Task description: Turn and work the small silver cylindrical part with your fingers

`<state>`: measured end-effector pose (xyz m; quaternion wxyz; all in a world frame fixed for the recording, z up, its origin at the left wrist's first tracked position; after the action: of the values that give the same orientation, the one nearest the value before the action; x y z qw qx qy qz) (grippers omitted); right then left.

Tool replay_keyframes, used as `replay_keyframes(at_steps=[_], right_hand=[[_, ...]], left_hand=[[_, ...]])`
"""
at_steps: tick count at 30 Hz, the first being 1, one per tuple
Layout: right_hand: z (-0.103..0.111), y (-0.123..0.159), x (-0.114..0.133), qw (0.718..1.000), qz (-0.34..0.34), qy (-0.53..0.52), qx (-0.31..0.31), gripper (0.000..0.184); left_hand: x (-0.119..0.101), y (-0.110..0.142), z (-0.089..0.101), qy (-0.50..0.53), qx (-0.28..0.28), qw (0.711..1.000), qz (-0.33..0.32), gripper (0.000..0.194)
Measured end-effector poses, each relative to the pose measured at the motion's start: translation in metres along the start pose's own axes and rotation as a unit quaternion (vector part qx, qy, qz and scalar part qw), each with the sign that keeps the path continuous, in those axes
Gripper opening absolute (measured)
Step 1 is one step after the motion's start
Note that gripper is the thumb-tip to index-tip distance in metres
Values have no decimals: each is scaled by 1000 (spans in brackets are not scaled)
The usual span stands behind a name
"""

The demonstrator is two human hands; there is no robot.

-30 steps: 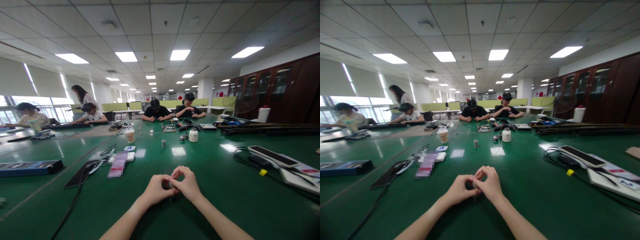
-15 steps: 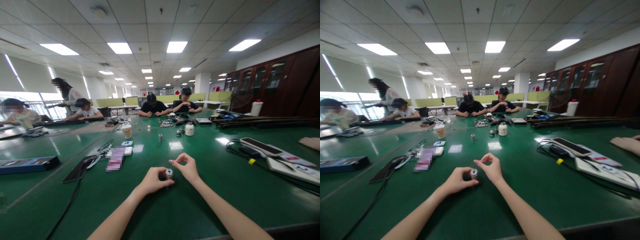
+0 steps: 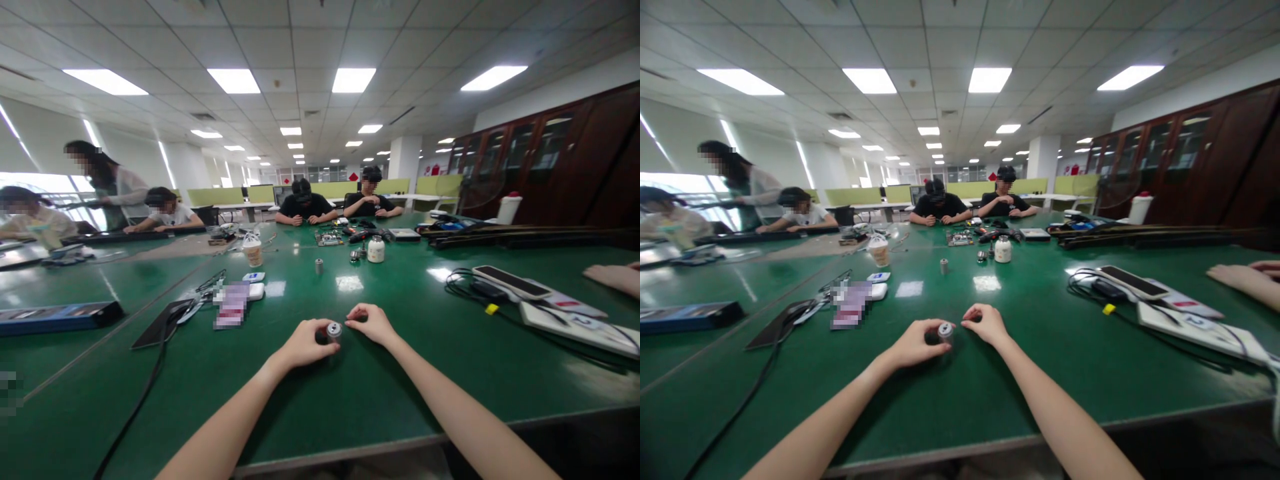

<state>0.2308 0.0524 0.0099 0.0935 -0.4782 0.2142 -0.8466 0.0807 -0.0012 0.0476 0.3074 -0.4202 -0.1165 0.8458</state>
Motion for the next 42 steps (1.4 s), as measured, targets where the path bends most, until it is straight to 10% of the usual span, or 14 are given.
replay_keyframes(at_steps=[10,23,42], right_hand=[[7,-1,8,1000,15,1,-12,29],[9,32,99,981,143,-123,-42,8],[8,31,100,983,124,-120,-59,10]], left_hand=[[2,2,-2,-11,-18,1000,7,43],[25,-1,-11,10,-9,996,83,42],[13,1,-9,8,-19,999,27,38]])
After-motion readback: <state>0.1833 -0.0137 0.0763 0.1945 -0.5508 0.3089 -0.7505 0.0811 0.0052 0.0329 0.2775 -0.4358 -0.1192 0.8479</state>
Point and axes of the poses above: each hand's wrist, its own y-axis away from the middle knuckle, its own z-axis out of the back of the hand, x = y × z, the point moved 10 cm from there along -y, towards the middle knuckle, and after that the axes turned 13 degrees about -x, right-handed, at the moved point
